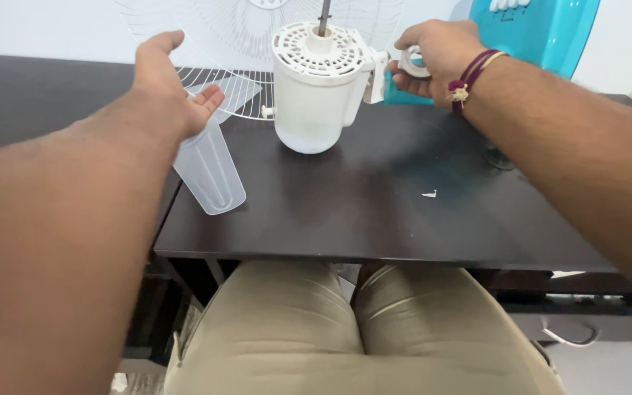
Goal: The person assembles a table fan by attaching the front wire cage to the motor housing and securing it with a plastic nut. The person then attaches the rear wire cage and secures it with a screwdriver.
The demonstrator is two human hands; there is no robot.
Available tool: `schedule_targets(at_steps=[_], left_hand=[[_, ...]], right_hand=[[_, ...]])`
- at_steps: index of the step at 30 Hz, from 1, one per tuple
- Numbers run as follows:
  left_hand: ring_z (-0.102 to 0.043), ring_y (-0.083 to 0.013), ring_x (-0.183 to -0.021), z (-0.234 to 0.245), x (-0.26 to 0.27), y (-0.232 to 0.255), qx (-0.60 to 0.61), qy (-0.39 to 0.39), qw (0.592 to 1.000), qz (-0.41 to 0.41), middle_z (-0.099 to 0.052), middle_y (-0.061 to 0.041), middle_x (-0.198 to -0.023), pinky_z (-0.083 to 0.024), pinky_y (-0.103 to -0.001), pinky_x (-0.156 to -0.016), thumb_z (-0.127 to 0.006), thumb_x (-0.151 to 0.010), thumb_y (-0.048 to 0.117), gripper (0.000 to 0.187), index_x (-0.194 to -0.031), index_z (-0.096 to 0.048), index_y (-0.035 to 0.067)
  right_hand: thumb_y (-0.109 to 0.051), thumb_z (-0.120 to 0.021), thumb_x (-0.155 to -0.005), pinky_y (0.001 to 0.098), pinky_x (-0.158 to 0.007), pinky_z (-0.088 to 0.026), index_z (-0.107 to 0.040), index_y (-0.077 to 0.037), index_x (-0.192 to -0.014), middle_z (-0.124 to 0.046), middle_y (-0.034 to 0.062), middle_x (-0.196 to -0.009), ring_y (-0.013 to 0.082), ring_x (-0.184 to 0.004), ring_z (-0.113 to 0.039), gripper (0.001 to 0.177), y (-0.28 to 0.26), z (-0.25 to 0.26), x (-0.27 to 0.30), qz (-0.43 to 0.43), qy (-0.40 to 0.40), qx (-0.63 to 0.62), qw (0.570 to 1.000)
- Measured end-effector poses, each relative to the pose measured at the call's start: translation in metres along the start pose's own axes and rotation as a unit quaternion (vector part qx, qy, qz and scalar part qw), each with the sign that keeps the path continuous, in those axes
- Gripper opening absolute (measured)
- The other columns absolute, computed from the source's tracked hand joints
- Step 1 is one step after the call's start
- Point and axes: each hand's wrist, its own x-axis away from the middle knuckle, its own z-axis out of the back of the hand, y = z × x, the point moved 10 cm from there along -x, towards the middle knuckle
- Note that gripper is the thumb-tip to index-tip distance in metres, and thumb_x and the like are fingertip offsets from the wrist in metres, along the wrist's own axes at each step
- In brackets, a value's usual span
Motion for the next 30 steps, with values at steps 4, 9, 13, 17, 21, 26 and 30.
schedule_targets(at_steps=[4,9,13,17,21,26,30], left_hand=[[-0.05,-0.0402,-0.121,0.011,-0.011,0.01,-0.028,0.042,0.999,0.002,-0.03,-0.028,-0.146,-0.058,-0.047,-0.103,-0.074,-0.082,0.04,0.096,-0.154,-0.024,0.002],[-0.056,-0.0314,-0.122,0.019,-0.035,0.011,-0.17,0.075,0.982,-0.023,-0.052,-0.019,-0.138,-0.054,-0.042,-0.105,-0.072,-0.082,0.044,0.076,-0.144,-0.051,0.006],[-0.059,-0.0326,-0.124,0.014,-0.058,0.009,-0.095,0.029,0.992,-0.076,-0.056,-0.015,-0.133,-0.056,-0.043,-0.106,-0.069,-0.091,0.035,0.06,-0.14,-0.048,0.007],[-0.064,-0.0335,-0.122,0.005,-0.078,0.011,-0.043,0.011,0.995,-0.094,-0.062,-0.013,-0.135,-0.05,-0.049,-0.107,-0.057,-0.102,0.041,0.049,-0.142,-0.036,0.021],[-0.07,-0.0303,-0.109,-0.012,-0.087,0.03,-0.056,-0.046,0.986,-0.149,-0.066,-0.009,-0.13,-0.048,-0.052,-0.104,-0.042,-0.1,0.049,0.046,-0.124,-0.066,0.018],[-0.076,-0.0255,-0.103,-0.01,-0.08,0.053,-0.034,-0.054,0.973,-0.223,-0.07,-0.005,-0.126,-0.05,-0.049,-0.102,-0.042,-0.1,0.049,0.043,-0.116,-0.065,0.017],[-0.074,-0.0256,-0.105,-0.007,-0.057,0.071,0.047,-0.101,0.968,-0.226,-0.071,-0.003,-0.131,-0.046,-0.05,-0.106,-0.045,-0.099,0.046,0.04,-0.124,-0.058,0.017]], right_hand=[[-0.003,-0.068,-0.088,0.0285,-0.056,-0.059,-0.056,0.004,-0.105,-0.072,0.0168,-0.098,0.0216,-0.077,-0.078,0.022,-0.006,-0.002,-0.004,-0.012,0.005,0.011,1.0],[-0.005,-0.068,-0.088,0.0281,-0.056,-0.06,-0.057,0.002,-0.102,-0.071,0.014,-0.095,0.0194,-0.076,-0.076,0.02,-0.001,-0.001,-0.013,-0.034,0.023,0.027,0.999],[-0.006,-0.069,-0.088,0.0285,-0.058,-0.061,-0.059,0.001,-0.101,-0.072,0.0136,-0.095,0.0188,-0.076,-0.075,0.018,0.001,-0.003,-0.014,-0.012,0.014,0.031,0.999],[-0.007,-0.069,-0.087,0.0296,-0.059,-0.061,-0.06,0.002,-0.101,-0.073,0.0139,-0.094,0.0188,-0.076,-0.076,0.019,0.002,-0.001,-0.014,0.001,0.011,0.024,1.0],[-0.009,-0.07,-0.088,0.0317,-0.062,-0.062,-0.062,0.004,-0.101,-0.073,0.0145,-0.093,0.0196,-0.075,-0.074,0.02,0.003,-0.002,-0.014,-0.004,0.005,0.017,1.0],[-0.005,-0.071,-0.086,0.0332,-0.065,-0.063,-0.062,0.005,-0.098,-0.072,0.014,-0.091,0.021,-0.077,-0.074,0.018,0.006,-0.002,-0.011,0.029,-0.009,-0.027,0.999],[-0.002,-0.071,-0.087,0.0336,-0.065,-0.062,-0.061,0.007,-0.097,-0.07,0.014,-0.091,0.0214,-0.077,-0.073,0.017,0.005,-0.001,-0.008,0.055,-0.019,-0.06,0.997]])
